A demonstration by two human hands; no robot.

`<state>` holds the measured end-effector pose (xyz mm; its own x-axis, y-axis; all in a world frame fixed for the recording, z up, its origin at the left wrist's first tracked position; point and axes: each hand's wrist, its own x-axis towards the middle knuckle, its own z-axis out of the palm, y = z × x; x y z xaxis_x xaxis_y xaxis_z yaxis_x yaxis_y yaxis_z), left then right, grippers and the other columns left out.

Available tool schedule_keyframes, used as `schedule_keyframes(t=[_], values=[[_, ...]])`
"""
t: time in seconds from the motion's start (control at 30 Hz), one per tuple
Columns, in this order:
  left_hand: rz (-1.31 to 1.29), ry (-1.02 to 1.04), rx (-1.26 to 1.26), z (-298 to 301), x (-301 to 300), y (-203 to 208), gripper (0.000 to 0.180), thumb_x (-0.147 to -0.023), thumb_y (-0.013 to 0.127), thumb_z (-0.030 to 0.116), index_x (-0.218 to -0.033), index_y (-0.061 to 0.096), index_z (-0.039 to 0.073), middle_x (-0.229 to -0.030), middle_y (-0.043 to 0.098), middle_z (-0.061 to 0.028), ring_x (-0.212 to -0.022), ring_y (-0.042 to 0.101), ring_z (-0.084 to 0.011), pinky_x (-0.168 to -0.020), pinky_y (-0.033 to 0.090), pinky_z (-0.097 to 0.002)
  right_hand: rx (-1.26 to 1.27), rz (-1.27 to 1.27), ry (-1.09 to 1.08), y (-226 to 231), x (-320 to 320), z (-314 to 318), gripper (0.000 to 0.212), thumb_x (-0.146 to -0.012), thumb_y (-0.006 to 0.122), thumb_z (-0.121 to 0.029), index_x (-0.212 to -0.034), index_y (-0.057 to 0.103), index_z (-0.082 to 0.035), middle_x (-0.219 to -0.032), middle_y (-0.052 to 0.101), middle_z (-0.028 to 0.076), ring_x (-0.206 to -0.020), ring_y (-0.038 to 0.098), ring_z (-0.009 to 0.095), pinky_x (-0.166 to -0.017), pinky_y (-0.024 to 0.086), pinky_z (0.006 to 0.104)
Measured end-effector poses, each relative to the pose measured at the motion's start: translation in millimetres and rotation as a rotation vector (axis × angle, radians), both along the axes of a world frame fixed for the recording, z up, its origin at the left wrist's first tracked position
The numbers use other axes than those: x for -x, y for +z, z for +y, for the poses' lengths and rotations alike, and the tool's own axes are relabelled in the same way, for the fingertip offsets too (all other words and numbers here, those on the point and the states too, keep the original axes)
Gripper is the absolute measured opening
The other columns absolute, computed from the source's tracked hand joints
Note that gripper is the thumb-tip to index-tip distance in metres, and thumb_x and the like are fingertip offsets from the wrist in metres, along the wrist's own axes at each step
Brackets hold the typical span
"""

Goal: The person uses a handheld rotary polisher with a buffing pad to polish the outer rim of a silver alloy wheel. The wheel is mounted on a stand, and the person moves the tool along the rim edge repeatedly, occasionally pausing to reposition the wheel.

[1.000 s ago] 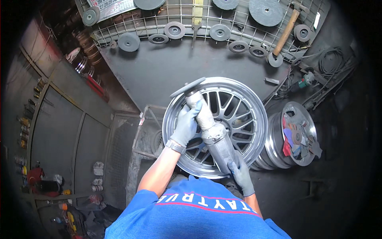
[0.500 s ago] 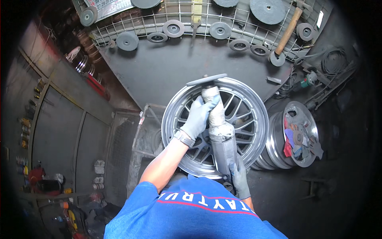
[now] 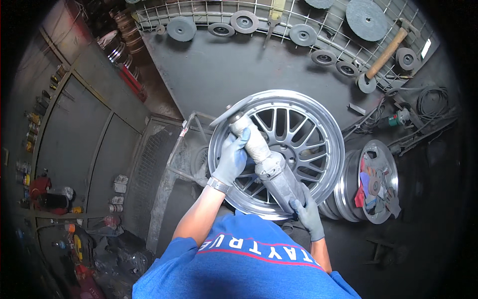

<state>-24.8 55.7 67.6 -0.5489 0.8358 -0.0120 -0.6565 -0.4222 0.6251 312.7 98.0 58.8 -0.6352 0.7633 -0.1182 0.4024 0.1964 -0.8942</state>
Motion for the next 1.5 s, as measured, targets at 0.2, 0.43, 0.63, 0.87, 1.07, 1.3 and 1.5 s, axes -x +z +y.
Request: schedule_keyframes(t=[0.2,0.43,0.63,0.87,1.07,1.3,1.5], values=[[0.189,0.078,0.025,-21,-7,-2,0.051,-0.118,0.061,0.036,-0.153,0.056,-0.001,-0.143,0.068,-0.0133,-0.134,0.065,-0.0219,-0.120,0.050,-0.0379,-0.022,-0.085,0.075,16,1,12,0.079,-0.101,0.075,-0.023,-0.165,0.042,0.008,-0.150,0.065,0.034,-0.144,0.064,0.040,-0.119,0.048,0.0441],[0.091,-0.032,0.021,22,-1,18,0.039,-0.117,0.064,0.029,-0.145,0.062,0.001,-0.136,0.071,-0.0096,-0.124,0.069,-0.0183,-0.112,0.054,-0.0350,0.025,0.043,-0.058,-5,3,-4,0.074,-0.104,0.070,-0.018,-0.167,0.041,0.007,-0.156,0.061,0.031,-0.148,0.060,0.036,-0.124,0.045,0.0438],[0.068,0.009,0.026,15,-6,12,0.040,-0.117,0.064,0.029,-0.146,0.061,0.002,-0.134,0.071,-0.0094,-0.125,0.069,-0.0194,-0.113,0.054,-0.0368,0.027,0.004,-0.018,-2,-2,2,0.074,-0.104,0.070,-0.018,-0.167,0.040,0.007,-0.158,0.059,0.030,-0.150,0.057,0.036,-0.125,0.043,0.0436],[0.069,-0.015,0.015,22,-2,11,0.041,-0.115,0.068,0.029,-0.145,0.061,0.003,-0.131,0.072,-0.0090,-0.124,0.070,-0.0208,-0.113,0.054,-0.0393,0.057,0.076,-0.044,-6,4,-4,0.074,-0.104,0.072,-0.022,-0.166,0.042,0.007,-0.159,0.058,0.027,-0.151,0.055,0.033,-0.126,0.041,0.0429],[0.095,-0.173,0.086,67,-11,34,0.039,-0.108,0.077,0.021,-0.140,0.065,0.003,-0.128,0.072,-0.0074,-0.117,0.071,-0.0182,-0.106,0.058,-0.0361,0.135,0.264,-0.198,-15,16,-31,0.071,-0.109,0.070,-0.026,-0.164,0.043,0.009,-0.162,0.055,0.025,-0.153,0.051,0.031,-0.128,0.038,0.0417],[0.127,-0.197,0.109,69,-13,42,0.039,-0.108,0.077,0.020,-0.142,0.065,0.003,-0.129,0.072,-0.0076,-0.118,0.071,-0.0183,-0.106,0.058,-0.0371,0.143,0.271,-0.231,-25,19,-40,0.073,-0.110,0.069,-0.028,-0.166,0.042,0.010,-0.163,0.054,0.025,-0.153,0.050,0.031,-0.128,0.038,0.0419],[0.150,-0.073,0.057,26,6,12,0.041,-0.115,0.067,0.029,-0.144,0.063,0.000,-0.130,0.073,-0.0102,-0.122,0.070,-0.0202,-0.112,0.055,-0.0389,0.061,0.116,-0.080,-11,12,-17,0.078,-0.105,0.074,-0.031,-0.165,0.043,0.008,-0.158,0.059,0.027,-0.149,0.057,0.034,-0.125,0.043,0.0433]])
